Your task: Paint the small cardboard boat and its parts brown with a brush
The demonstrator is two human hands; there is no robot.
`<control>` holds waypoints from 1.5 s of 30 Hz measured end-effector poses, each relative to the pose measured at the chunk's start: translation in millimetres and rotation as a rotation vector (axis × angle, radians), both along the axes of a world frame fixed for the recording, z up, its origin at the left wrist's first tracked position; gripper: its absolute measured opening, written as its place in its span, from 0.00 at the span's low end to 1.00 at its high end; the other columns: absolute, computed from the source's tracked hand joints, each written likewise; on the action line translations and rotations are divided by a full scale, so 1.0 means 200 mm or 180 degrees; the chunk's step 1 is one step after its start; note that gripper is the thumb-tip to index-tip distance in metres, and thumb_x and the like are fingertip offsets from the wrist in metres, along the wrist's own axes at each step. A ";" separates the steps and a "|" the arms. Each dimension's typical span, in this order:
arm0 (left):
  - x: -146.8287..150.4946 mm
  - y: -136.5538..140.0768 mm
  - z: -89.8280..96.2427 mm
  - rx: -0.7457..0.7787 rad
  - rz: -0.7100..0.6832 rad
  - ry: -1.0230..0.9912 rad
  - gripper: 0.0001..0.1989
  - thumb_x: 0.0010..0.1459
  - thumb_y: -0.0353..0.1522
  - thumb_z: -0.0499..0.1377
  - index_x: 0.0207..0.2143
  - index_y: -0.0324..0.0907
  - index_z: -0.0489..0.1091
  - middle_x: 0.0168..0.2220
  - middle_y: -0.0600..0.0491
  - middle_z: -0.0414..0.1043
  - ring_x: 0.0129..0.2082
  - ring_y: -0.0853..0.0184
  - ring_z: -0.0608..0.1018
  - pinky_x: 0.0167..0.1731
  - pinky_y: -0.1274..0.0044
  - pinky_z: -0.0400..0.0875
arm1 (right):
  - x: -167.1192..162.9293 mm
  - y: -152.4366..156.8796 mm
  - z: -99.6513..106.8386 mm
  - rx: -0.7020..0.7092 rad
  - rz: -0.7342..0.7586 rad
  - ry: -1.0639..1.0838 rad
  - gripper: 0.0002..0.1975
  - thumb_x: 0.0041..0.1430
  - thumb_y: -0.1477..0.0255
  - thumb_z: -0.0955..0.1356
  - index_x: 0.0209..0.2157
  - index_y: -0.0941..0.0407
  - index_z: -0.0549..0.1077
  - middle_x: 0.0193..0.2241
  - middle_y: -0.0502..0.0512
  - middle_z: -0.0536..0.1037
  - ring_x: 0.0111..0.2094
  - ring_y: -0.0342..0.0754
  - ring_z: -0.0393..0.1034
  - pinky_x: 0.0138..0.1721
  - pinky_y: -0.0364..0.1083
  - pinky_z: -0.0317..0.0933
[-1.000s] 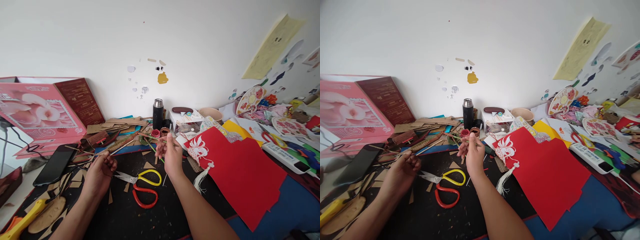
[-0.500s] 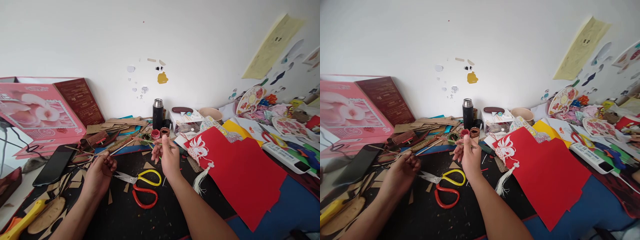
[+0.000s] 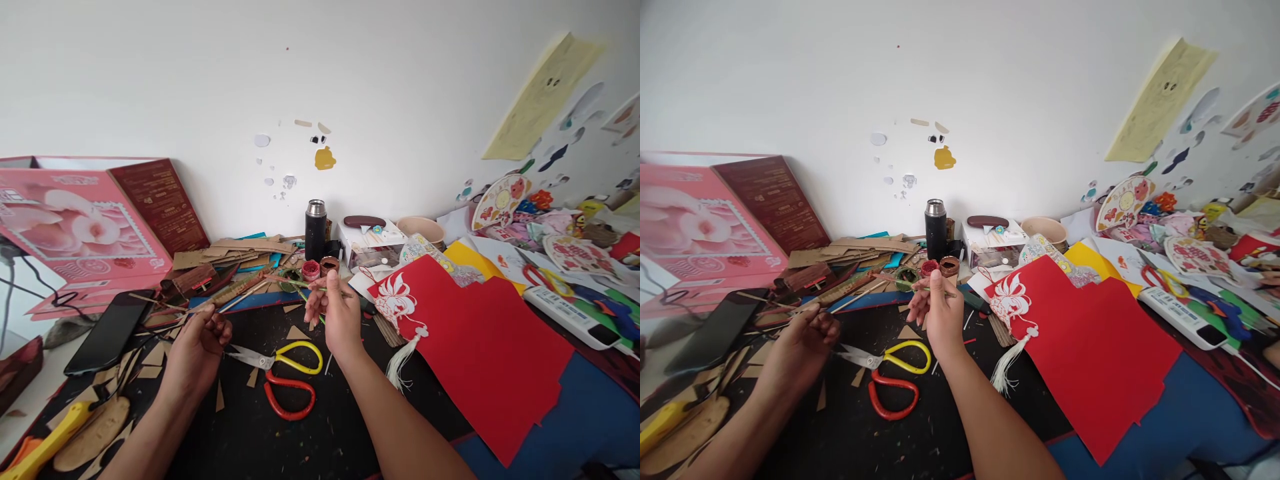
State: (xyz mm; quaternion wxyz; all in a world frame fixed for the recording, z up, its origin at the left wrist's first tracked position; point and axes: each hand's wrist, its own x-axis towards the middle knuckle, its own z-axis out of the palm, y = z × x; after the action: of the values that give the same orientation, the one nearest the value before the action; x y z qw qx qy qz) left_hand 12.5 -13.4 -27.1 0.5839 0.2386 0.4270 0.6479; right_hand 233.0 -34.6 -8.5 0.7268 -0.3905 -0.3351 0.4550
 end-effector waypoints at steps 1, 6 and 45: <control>0.00 0.00 0.00 0.0000 -0.0008 0.0014 0.18 0.47 0.34 0.76 0.29 0.44 0.68 0.23 0.62 0.61 0.22 0.72 0.65 0.20 0.80 0.60 | 0.00 0.00 0.00 -0.0010 0.0033 -0.0016 0.34 0.60 0.36 0.73 0.30 0.56 0.76 0.16 0.48 0.74 0.11 0.42 0.66 0.12 0.39 0.54; -0.01 0.00 -0.01 0.0060 -0.0054 0.0046 0.18 0.47 0.35 0.75 0.28 0.44 0.67 0.23 0.61 0.61 0.22 0.72 0.65 0.19 0.80 0.61 | 0.01 0.01 0.01 -0.0021 -0.0113 0.0065 0.34 0.60 0.37 0.73 0.31 0.56 0.76 0.17 0.49 0.76 0.12 0.43 0.68 0.13 0.39 0.54; -0.03 0.01 -0.01 -0.0066 -0.0029 0.0053 0.20 0.47 0.37 0.76 0.29 0.45 0.67 0.23 0.61 0.61 0.22 0.71 0.66 0.19 0.79 0.62 | 0.02 0.01 0.00 -0.0084 -0.0209 0.0308 0.34 0.58 0.36 0.74 0.30 0.56 0.77 0.17 0.49 0.75 0.12 0.43 0.67 0.12 0.40 0.54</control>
State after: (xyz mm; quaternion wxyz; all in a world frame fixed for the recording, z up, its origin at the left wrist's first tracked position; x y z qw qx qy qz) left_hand 7.2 -11.2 -29.0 0.5858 0.2399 0.4374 0.6387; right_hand 236.0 -31.7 -7.9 0.7515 -0.3883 -0.2805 0.4537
